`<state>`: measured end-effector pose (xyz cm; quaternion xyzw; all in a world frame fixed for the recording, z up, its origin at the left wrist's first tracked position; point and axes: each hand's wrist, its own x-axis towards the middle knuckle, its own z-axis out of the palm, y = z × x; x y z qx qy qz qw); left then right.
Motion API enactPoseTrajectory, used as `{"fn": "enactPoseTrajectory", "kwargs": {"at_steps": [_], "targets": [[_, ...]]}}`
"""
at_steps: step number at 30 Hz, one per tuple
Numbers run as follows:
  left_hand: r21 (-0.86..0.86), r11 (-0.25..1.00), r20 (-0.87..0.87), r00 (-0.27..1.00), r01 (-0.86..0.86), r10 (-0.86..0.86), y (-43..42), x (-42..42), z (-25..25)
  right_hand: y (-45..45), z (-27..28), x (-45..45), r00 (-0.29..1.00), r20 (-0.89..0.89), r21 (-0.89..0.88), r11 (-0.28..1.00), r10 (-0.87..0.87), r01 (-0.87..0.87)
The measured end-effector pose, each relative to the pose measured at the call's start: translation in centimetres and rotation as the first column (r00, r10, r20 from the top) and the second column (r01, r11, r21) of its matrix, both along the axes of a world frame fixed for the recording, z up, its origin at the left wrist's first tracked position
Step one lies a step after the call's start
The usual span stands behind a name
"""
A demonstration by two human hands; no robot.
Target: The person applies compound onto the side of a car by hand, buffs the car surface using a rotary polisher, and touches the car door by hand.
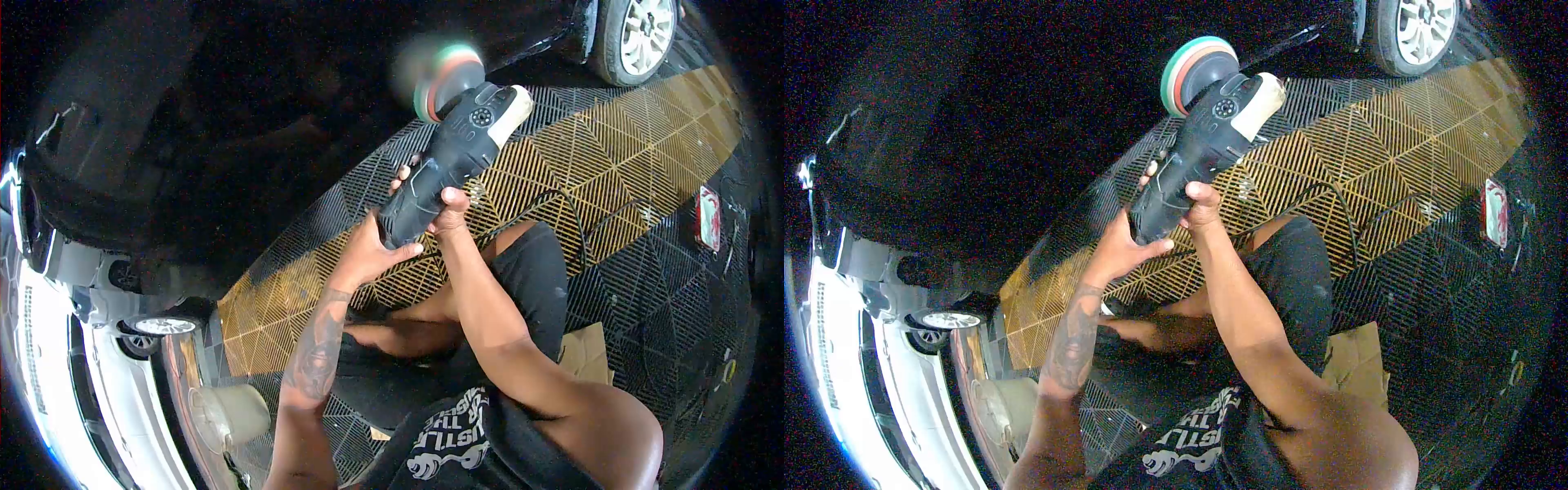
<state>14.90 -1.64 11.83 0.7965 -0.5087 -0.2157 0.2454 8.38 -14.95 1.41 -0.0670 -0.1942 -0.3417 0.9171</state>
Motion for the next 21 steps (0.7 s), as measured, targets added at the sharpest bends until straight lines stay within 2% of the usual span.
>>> {"fn": "enactPoseTrajectory", "kwargs": {"at_steps": [3, 5, 6, 8, 10, 11, 13, 14, 16, 21], "targets": [[-0.012, 0.999, 0.04, 0.999, -0.034, 0.035, 2.8, 0.4, -0.1, 2.4, 0.4, 0.7, 0.997, -0.002, -0.063, 0.995, 0.073, -0.073], [0.018, 0.984, 0.025, 0.984, -0.178, 0.177, 5.6, 0.6, 1.1, 4.6, 1.1, 1.4, 0.989, -0.033, -0.159, 0.976, 0.144, -0.147], [0.035, 0.976, 0.098, 0.972, -0.216, 0.212, 7.7, 1.8, 0.5, 6.0, 1.5, 1.6, 0.982, -0.051, -0.192, 0.963, 0.184, -0.19], [0.07, 0.972, -0.002, 0.975, -0.223, 0.224, 11.5, 3.0, 0.7, 8.8, 1.5, 2.7, 0.965, -0.031, -0.241, 0.935, 0.262, -0.262], [-0.033, 0.973, 0.018, 0.973, -0.231, 0.231, 15.5, 3.5, 0.9, 12.5, 2.0, 2.6, 0.935, -0.089, -0.126, 0.927, 0.344, -0.354], [-0.018, 0.977, 0.02, 0.977, -0.212, 0.212, 16.7, 3.2, 1.7, 14.4, 2.4, 2.4, 0.938, -0.197, -0.074, 0.95, 0.284, -0.303], [0.094, 0.946, 0.279, 0.92, -0.31, 0.274, 18.5, 2.0, 3.9, 17.6, 4.2, 2.4, 0.909, -0.401, 0.06, 0.994, 0.11, -0.094], [0.111, 0.948, 0.279, 0.925, -0.297, 0.257, 19.3, 1.7, 3.8, 18.4, 5.1, 2.4, 0.909, -0.403, 0.076, 0.994, 0.104, -0.08], [0.131, 0.927, 0.335, 0.895, -0.352, 0.293, 20.2, 1.4, 3.6, 19.1, 6.3, 2.1, 0.847, -0.526, 0.28, 0.956, 0.073, 0.092], [0.161, 0.92, 0.387, 0.88, -0.358, 0.275, 16.3, -1.6, 4.3, 16.5, 4.2, 1.8, 0.878, -0.472, 0.295, 0.953, 0.085, 0.066]]}}
